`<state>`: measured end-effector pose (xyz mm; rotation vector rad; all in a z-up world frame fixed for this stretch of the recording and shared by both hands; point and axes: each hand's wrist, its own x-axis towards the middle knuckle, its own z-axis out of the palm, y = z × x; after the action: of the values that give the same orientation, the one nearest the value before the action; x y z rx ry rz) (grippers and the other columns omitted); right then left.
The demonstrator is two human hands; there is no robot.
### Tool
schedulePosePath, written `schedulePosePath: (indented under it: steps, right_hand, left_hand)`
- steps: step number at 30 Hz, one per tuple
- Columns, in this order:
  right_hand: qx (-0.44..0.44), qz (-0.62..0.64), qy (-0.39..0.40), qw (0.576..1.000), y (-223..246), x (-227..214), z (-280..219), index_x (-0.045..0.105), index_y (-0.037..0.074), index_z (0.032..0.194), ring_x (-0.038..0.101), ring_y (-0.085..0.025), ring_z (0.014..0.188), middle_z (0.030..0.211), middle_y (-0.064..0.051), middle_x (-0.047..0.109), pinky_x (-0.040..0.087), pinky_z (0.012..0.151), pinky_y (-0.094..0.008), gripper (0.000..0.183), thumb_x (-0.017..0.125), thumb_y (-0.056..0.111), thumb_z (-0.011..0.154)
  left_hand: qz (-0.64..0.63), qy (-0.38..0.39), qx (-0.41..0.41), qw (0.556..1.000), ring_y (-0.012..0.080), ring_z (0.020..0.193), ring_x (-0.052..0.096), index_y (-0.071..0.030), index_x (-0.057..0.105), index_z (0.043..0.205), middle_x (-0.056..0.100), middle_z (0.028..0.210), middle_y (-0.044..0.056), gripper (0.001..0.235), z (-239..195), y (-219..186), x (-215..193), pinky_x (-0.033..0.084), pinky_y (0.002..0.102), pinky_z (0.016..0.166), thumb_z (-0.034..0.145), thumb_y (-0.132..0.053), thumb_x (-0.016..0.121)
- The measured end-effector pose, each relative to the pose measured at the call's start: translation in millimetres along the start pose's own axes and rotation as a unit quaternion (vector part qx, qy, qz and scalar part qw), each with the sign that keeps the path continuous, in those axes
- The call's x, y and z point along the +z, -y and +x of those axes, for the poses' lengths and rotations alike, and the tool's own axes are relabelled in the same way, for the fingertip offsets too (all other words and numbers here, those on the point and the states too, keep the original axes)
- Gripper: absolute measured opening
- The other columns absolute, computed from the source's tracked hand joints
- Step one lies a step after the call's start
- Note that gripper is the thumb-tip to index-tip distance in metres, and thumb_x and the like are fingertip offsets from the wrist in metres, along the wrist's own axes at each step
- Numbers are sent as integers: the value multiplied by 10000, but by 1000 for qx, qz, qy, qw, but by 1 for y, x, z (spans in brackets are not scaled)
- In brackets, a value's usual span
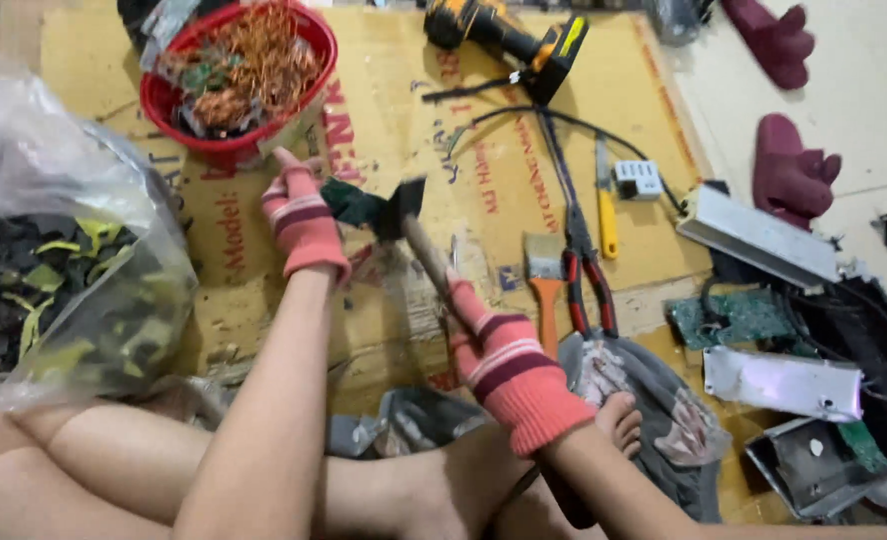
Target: The person sits on the floor and uses a hammer to break apart a green circuit board. They then use pliers to pull and separate components from the board, placing the resulting pieces into a plastic bag.
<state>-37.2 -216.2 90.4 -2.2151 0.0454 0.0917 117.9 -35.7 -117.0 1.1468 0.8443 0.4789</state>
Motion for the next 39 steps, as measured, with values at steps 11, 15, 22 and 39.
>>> schedulePosePath:
  steps: [11,15,22,39]
  right_hand:
    - [294,-56,25,954,-10,-21,10,496,260,1506,653,-345,1204,1281,-178,685,469,1109,-527,547,619,201,976]
    - [228,-333,129,906,-57,-16,14,352,378,1534,645,-394,1213,1251,-199,668,542,1041,-566,640,605,262,957]
    - [300,-316,120,892,-81,-12,17,480,140,1439,632,-454,1228,1276,-281,661,526,1041,-581,590,669,298,903]
    - [312,-57,98,943,-38,6,-11,513,181,1467,701,-264,859,1162,-186,681,609,827,-393,530,530,222,939]
  left_hand:
    - [131,87,20,987,222,1074,650,-213,803,1025,736,1046,73,479,-11,-31,-19,463,391,1058,956,-588,512]
    - [193,93,26,976,277,1125,690,-95,719,1209,739,1097,132,419,-32,-47,-23,507,445,1038,924,-402,704]
    - [377,43,87,921,217,984,736,-251,736,1140,778,944,8,229,-13,-32,-43,590,399,867,918,-293,696]
    - [608,163,316,710,314,1378,467,-240,509,1471,551,1463,62,608,-16,0,-136,354,529,1164,921,-449,661]
